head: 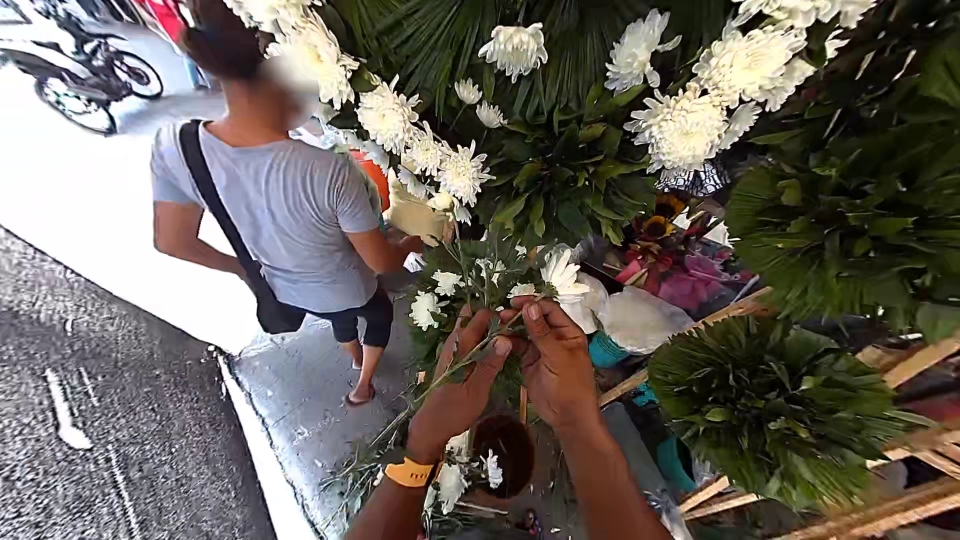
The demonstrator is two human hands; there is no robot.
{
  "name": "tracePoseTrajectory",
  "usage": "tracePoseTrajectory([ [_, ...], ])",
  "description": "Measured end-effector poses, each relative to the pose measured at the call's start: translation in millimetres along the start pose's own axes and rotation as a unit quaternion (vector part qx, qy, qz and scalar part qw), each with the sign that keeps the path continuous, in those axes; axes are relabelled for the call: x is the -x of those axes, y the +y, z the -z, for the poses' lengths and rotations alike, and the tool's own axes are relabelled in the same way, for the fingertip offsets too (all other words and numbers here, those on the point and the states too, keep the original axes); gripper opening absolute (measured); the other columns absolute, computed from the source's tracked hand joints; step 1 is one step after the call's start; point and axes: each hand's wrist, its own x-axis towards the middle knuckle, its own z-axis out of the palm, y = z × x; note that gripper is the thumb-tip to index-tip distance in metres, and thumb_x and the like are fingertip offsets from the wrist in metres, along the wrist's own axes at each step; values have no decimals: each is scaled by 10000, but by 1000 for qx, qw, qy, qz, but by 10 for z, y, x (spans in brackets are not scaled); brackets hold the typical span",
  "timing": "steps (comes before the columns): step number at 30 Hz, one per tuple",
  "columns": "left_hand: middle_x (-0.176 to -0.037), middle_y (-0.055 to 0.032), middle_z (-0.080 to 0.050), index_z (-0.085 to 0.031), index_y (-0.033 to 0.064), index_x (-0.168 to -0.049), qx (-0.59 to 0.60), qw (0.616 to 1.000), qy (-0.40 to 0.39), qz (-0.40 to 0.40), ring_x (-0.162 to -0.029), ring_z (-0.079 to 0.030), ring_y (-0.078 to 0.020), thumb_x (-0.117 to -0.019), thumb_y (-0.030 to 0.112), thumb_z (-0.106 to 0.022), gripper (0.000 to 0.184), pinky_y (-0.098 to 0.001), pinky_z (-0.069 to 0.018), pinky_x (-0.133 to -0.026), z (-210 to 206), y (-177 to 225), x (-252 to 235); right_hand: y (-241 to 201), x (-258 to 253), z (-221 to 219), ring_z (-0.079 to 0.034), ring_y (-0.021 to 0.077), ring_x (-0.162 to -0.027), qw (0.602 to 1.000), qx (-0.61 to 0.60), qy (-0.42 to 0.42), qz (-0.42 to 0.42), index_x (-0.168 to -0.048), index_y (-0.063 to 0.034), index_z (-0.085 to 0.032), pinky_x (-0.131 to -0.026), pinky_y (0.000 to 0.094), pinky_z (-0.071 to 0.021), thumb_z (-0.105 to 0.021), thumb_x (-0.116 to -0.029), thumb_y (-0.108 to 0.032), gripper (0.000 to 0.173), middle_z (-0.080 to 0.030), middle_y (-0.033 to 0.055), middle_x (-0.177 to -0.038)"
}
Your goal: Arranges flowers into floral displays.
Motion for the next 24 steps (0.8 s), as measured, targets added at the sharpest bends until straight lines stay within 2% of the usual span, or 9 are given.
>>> tracePoseTrajectory([
  [4, -1079, -23, -673, -651, 43, -1276, -19, 999, 16, 22, -849, -618, -44, -1060, 481, -478, 518, -241, -550, -789, -3, -36, 142, -48, -9, 62, -732, 200, -843, 999, 6, -14, -34, -1098, 67, -667, -769, 350, -639, -518, -1054, -53, 196, -725, 165, -1024],
  [6, -846, 56, -656, -682, 128, -1140, 3, 997, 23, 80, -660, -572, -27, -1042, 550, -471, 483, -213, -519, -627, 1, -32, 241, -87, -71, 119, -728, 193, -808, 999, -15, 49, -6, -1110, 38, -644, -740, 341, -642, -476, -1074, -76, 207, -715, 134, -982],
  [8, -784, 64, -656, -716, 179, -1069, 43, 994, 6, 103, -561, -527, -25, -1015, 600, -486, 483, -197, -476, -520, 61, -46, 341, -210, -241, 283, -716, 166, -834, 991, -23, 123, 52, -1124, -27, -612, -760, 326, -634, -419, -1100, -133, 222, -699, 81, -989],
  [12, -1021, 57, -703, -685, 145, -1190, 50, 996, 32, 70, -792, -622, -24, -981, 507, -620, 423, -226, -547, -725, 23, 22, 295, -112, -80, 250, -694, 135, -946, 981, 190, -39, 21, -1052, 20, -721, -865, 337, -593, -583, -1019, -94, 182, -735, 79, -1062],
  [14, -755, 66, -628, -674, 137, -952, 43, 995, 87, 22, -587, -560, -23, -1009, 349, -594, 234, -208, -511, -537, -89, 18, 205, 46, -3, 122, -674, 99, -910, 976, 205, -76, 17, -1048, 18, -715, -849, 292, -580, -590, -1027, -105, 176, -723, 59, -1030],
  [17, -672, 73, -553, -613, 179, -864, 28, 995, 96, 7, -540, -522, -35, -1031, 304, -513, 232, -225, -504, -534, 6, 10, 285, -267, -353, 105, -642, 96, -788, 979, 144, 30, 142, -1058, -63, -628, -758, 295, -579, -469, -1083, -184, 201, -669, 21, -966],
  [20, -765, 67, -603, -637, 139, -952, -38, 995, 94, 0, -599, -550, -16, -1033, 286, -537, 195, -210, -510, -556, 256, -12, 467, -992, -939, 253, -701, 139, -818, 906, 218, 77, 354, -1158, -78, -644, -771, 349, -625, -546, -1055, -141, 156, -709, 18, -991],
  [22, -853, 35, -625, -648, 86, -1043, -59, 995, 83, 0, -650, -560, -15, -1002, 217, -562, 162, -204, -510, -585, 377, -3, 572, -1460, -1345, 278, -711, 138, -868, 819, 334, 79, 459, -1232, -14, -600, -803, 342, -632, -602, -1037, -143, 234, -699, 41, -1038],
  [24, -849, 3, -607, -630, 37, -1078, -77, 994, 78, 1, -659, -557, -29, -997, 191, -559, 187, -210, -505, -589, 437, 14, 645, -1842, -1831, 257, -732, 188, -913, 709, 457, 111, 525, -1155, 58, -652, -848, 370, -631, -648, -1014, -170, 268, -726, 126, -1045],
])
